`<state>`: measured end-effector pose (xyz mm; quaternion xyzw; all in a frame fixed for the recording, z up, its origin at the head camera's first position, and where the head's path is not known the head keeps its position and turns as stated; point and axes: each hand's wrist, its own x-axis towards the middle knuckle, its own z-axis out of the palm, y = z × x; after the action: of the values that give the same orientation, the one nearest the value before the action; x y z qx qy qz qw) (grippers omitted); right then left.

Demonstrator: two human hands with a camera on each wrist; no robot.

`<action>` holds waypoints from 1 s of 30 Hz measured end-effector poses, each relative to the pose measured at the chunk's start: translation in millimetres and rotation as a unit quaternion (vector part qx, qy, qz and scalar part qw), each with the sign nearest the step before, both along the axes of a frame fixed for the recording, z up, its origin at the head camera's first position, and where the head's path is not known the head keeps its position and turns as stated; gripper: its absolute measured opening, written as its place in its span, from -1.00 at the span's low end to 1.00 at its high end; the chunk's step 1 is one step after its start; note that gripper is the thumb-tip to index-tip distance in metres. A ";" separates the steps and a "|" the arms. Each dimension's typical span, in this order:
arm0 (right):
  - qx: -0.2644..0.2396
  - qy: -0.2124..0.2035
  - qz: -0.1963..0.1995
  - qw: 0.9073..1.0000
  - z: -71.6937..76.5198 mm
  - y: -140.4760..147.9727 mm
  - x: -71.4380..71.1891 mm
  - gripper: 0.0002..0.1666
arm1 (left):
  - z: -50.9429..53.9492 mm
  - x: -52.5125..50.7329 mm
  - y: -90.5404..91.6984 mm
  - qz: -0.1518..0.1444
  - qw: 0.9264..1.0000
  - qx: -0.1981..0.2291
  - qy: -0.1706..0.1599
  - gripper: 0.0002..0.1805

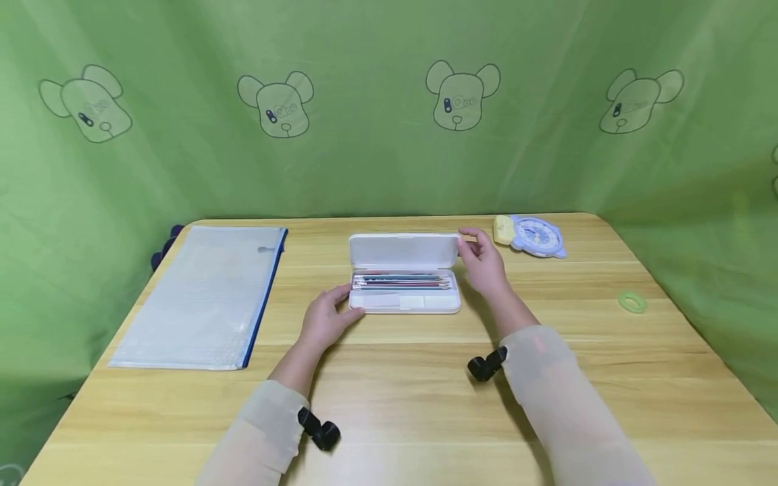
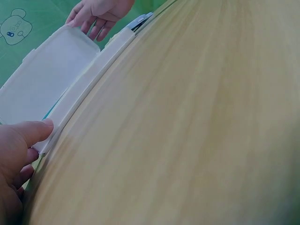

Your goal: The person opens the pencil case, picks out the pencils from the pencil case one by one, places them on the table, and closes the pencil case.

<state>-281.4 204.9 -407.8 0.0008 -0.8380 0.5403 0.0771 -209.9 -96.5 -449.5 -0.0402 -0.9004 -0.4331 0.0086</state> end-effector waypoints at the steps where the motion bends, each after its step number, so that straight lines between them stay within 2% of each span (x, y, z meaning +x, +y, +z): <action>1: -0.002 -0.002 -0.005 1.000 -0.7 -0.2 -0.9 -0.53 | 0.0 0.2 0.1 0.001 1.000 0.001 -0.002 -0.35; 6: -0.021 -0.009 -0.023 0.999 -3.8 -2.1 -6.5 -0.56 | -0.2 0.0 0.0 0.001 1.000 -0.002 -0.002 -0.34; 9: -0.018 -0.011 -0.026 0.999 -5.8 -2.6 -10.1 -0.50 | 0.0 -0.4 0.1 0.002 1.000 -0.005 -0.003 -0.34; 15: 0.027 -0.029 -0.017 0.999 -13.1 -0.9 -16.7 -0.37 | -0.5 -0.7 0.2 0.006 1.000 -0.005 -0.009 -0.34; 21: 0.043 -0.035 -0.005 0.998 -16.3 1.1 -22.1 -0.36 | -2.3 -2.0 1.1 0.007 1.000 0.000 -0.010 -0.34; 30: 0.056 -0.036 -0.004 0.998 -14.5 1.2 -17.7 -0.37 | -0.6 -1.5 -0.2 0.008 1.000 -0.001 -0.014 -0.34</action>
<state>-299.0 206.1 -422.3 -0.0174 -0.8692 0.4918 0.0486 -211.4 -96.7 -450.1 -0.0264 -0.9010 -0.4331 -0.0005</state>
